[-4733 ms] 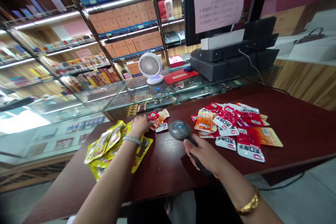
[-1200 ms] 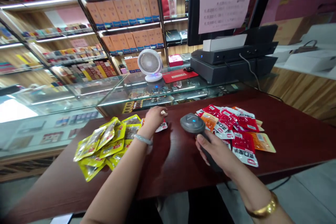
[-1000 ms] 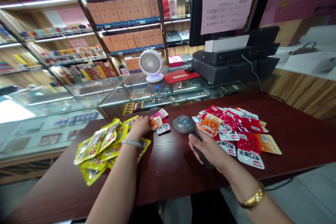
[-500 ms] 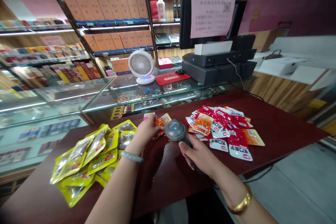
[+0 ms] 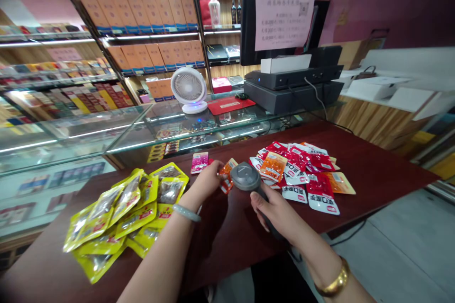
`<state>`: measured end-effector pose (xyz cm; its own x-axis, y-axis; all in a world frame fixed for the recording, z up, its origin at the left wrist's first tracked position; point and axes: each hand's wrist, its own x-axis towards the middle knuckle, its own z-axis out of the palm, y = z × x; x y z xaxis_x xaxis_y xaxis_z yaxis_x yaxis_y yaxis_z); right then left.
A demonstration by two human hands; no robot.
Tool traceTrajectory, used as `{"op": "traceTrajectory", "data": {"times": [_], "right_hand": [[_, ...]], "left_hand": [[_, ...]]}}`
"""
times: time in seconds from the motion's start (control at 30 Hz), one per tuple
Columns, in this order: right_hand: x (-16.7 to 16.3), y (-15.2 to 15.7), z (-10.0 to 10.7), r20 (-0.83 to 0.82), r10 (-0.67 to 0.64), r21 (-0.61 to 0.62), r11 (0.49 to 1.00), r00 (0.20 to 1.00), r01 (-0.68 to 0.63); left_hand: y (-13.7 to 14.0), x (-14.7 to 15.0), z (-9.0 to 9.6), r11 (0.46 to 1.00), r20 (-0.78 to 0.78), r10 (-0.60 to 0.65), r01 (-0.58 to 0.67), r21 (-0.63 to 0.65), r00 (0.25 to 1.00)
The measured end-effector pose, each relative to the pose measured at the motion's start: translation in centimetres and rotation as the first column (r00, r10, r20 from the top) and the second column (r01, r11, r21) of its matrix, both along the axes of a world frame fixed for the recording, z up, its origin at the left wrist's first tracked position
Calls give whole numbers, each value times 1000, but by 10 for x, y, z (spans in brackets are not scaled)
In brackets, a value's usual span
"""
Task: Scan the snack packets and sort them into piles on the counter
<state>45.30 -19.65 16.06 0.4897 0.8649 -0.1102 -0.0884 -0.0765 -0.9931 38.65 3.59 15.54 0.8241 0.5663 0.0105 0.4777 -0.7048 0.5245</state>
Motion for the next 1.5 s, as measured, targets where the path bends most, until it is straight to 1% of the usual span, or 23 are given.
{"op": "traceTrajectory", "data": {"times": [0.1,0.2,0.23,0.27,0.33,0.4,0.43,0.47,0.53,0.6,0.67,0.77,0.93,1.0,1.07,1.13,1.17,1.2,1.27,1.3,1.37,1.43,1.5], "right_hand": [[1,-3,-3,-17,-38,-33,999,999,37],[1,-3,-4,-28,-72,-49,996,997,71],[1,-3,-4,-29,-83,-47,996,996,82],[1,-3,-5,-30,-92,-45,995,995,91],[0,-2,-4,-37,-104,-39,994,994,102],[-2,-1,-5,-50,-89,-37,995,995,88],[-2,0,-5,-54,-81,-34,996,995,79],[-3,0,-5,-56,-73,-30,997,996,72],[-4,0,-6,-56,-52,-24,998,997,51],[-4,1,-8,-54,-32,-22,999,998,31],[-3,1,-10,-51,-16,-26,1000,999,14],[-2,1,-11,-32,-21,-21,1000,999,21],[2,0,-8,4,-23,-32,999,1000,24],[3,-1,-8,18,-33,-34,999,999,34],[3,-1,-8,19,-40,-36,999,999,41],[3,-1,-8,7,-45,-39,998,999,46],[3,0,-8,-1,-49,-39,998,999,49],[3,1,-8,-10,-50,-39,998,999,49],[2,3,-7,-26,-44,-36,998,999,43],[1,5,-6,-29,-35,-31,999,999,35],[-1,10,-3,-25,-11,-15,1000,1000,10],[-3,15,1,-26,17,-4,1000,1000,-17],[-5,20,4,-26,40,0,999,999,-40]], "left_hand": [[-14,5,-4,978,38,-155,159,-135,987],[-29,7,-3,869,145,-352,380,-316,925],[-31,7,-1,847,159,-385,417,-329,909],[-31,6,1,854,157,-393,423,-303,906],[-25,3,6,924,114,-330,345,-167,937],[-13,-3,10,986,35,-168,168,7,985],[-6,-7,13,993,-14,-57,58,100,998],[0,-11,14,980,-60,56,-44,194,997],[10,-19,16,917,-109,232,-180,357,967],[13,-23,15,870,-117,287,-208,447,951],[11,-23,13,876,-153,224,-130,465,963],[-1,-18,7,903,-241,57,53,427,969],[-26,-10,8,915,-294,-235,313,256,927],[-30,-10,14,912,-295,-312,372,173,903],[-28,-10,22,924,-259,-337,371,95,905],[-19,-12,27,958,-188,-243,266,108,952],[-14,-13,28,970,-142,-148,172,170,979],[-8,-14,27,965,-95,-35,58,255,995],[6,-16,21,896,-17,178,-155,416,984],[12,-18,16,858,-4,258,-227,460,966],[24,-20,4,822,-46,374,-308,479,926],[35,-21,-7,828,-119,419,-326,456,900],[43,-21,-15,851,-170,399,-294,435,901]]}}
